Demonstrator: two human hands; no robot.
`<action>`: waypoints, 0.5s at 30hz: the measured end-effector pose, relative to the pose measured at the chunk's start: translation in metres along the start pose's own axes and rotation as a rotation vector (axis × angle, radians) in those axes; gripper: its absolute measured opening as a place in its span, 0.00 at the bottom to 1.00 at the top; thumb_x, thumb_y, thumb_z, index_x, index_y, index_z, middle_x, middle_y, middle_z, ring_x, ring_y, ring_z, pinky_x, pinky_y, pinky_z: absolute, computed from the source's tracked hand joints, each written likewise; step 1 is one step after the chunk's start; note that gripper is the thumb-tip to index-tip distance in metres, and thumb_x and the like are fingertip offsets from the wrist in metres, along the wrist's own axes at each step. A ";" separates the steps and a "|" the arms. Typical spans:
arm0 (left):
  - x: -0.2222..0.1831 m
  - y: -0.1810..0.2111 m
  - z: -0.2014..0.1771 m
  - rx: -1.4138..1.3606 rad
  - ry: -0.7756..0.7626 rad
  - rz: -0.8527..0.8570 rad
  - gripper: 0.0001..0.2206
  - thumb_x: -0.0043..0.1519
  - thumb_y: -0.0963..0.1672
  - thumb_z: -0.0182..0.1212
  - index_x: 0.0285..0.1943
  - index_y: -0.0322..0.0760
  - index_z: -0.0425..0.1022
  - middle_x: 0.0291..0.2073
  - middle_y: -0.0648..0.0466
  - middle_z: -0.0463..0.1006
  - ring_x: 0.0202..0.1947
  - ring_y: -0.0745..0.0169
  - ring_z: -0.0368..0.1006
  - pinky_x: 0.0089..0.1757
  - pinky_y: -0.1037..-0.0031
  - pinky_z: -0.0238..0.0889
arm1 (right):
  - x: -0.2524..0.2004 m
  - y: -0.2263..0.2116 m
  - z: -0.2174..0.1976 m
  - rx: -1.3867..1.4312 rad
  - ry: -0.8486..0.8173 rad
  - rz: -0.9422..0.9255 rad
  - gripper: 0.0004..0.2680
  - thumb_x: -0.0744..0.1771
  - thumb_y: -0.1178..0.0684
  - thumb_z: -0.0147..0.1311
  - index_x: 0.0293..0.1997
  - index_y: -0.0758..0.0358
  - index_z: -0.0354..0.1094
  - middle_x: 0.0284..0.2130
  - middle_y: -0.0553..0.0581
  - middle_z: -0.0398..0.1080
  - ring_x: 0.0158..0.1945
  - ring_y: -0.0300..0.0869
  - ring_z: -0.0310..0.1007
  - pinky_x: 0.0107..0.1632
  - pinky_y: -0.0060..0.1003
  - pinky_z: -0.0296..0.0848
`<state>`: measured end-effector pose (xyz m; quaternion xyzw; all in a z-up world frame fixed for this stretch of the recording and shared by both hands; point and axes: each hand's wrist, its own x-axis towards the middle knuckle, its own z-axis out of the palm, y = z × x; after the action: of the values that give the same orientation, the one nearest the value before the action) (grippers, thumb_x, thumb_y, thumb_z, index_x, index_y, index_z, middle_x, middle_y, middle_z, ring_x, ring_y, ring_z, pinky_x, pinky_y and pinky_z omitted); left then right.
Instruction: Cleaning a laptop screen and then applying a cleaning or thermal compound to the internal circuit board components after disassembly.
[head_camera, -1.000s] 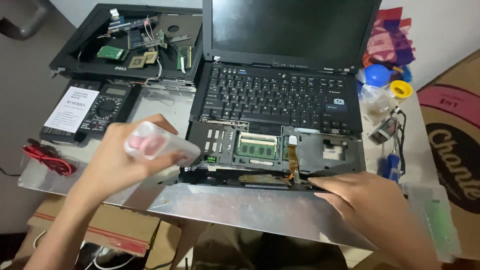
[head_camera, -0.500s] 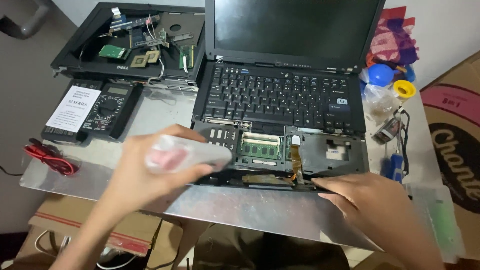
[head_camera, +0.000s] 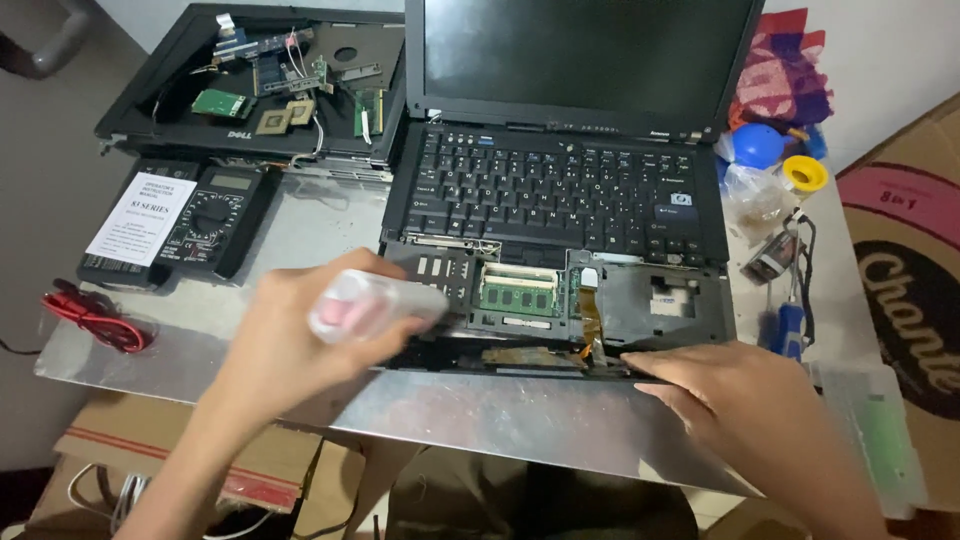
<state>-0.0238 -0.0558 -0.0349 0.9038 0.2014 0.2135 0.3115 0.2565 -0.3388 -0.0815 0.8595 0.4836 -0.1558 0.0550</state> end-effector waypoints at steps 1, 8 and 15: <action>-0.005 -0.006 -0.004 0.000 -0.001 0.000 0.14 0.57 0.53 0.77 0.41 0.44 0.86 0.23 0.63 0.89 0.16 0.78 0.75 0.18 0.83 0.64 | -0.001 0.000 0.001 0.001 0.000 0.001 0.15 0.69 0.34 0.54 0.65 0.20 0.77 0.57 0.30 0.82 0.59 0.33 0.84 0.57 0.36 0.86; -0.041 -0.057 -0.027 0.056 0.203 -0.186 0.16 0.59 0.51 0.79 0.31 0.43 0.76 0.19 0.61 0.77 0.19 0.72 0.68 0.26 0.81 0.61 | -0.004 -0.001 -0.001 0.045 0.035 -0.004 0.15 0.69 0.35 0.55 0.63 0.22 0.79 0.55 0.30 0.84 0.57 0.35 0.85 0.53 0.38 0.85; -0.019 -0.054 -0.016 0.011 0.600 0.065 0.11 0.74 0.39 0.80 0.39 0.32 0.82 0.31 0.52 0.81 0.31 0.68 0.74 0.42 0.79 0.68 | -0.007 0.004 0.008 0.087 0.160 -0.056 0.13 0.68 0.37 0.59 0.59 0.24 0.82 0.51 0.31 0.86 0.52 0.36 0.87 0.46 0.40 0.83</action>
<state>-0.0604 -0.0192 -0.0635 0.8079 0.2566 0.4799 0.2263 0.2546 -0.3482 -0.0876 0.8570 0.5031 -0.1089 -0.0257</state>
